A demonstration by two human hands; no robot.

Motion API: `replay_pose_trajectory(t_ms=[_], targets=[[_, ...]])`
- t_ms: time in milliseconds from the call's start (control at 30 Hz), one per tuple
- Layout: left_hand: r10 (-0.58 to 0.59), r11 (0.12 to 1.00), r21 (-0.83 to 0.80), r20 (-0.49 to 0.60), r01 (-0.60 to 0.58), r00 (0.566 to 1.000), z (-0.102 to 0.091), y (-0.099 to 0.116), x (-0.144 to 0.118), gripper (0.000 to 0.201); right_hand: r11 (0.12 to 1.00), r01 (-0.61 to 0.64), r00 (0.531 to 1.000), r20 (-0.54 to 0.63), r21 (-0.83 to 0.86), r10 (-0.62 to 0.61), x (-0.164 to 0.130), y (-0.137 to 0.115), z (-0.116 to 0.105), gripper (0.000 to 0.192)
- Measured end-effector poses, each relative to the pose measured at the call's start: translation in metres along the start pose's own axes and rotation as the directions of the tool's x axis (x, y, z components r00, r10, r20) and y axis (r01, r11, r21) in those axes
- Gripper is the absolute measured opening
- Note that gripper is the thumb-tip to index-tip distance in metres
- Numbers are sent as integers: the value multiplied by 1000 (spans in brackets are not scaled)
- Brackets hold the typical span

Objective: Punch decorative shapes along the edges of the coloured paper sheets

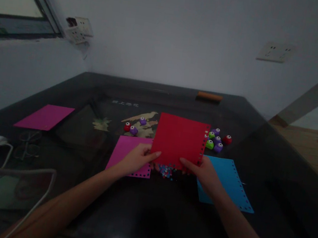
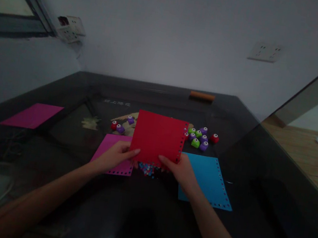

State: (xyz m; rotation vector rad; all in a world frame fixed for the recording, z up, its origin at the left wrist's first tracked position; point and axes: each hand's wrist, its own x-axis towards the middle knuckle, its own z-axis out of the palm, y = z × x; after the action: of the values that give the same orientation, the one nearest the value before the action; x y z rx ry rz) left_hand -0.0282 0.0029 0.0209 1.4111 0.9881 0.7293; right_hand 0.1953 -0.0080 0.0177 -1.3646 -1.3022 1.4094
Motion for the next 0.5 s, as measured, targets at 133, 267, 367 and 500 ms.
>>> replay_pose_trajectory(t_ms=[133,267,367,500], targets=[[4,1000,-4,-7,-4,1000,-3,-7,-2,21,999,5,1000,-10,-46,-5,4,9,-1,29],[-23,1000,6,-12,23,1000,-9,-7,-5,19,998,-13,999,-31,-62,11,4,12,0,27],[-7,999,42,-30,9,1000,-10,-6,-5,19,995,-28,999,-22,-96,26,5,13,1,25],[2,998,55,-27,-1,1000,-9,-7,-5,19,994,-45,999,-29,-103,42,6,15,1,22]])
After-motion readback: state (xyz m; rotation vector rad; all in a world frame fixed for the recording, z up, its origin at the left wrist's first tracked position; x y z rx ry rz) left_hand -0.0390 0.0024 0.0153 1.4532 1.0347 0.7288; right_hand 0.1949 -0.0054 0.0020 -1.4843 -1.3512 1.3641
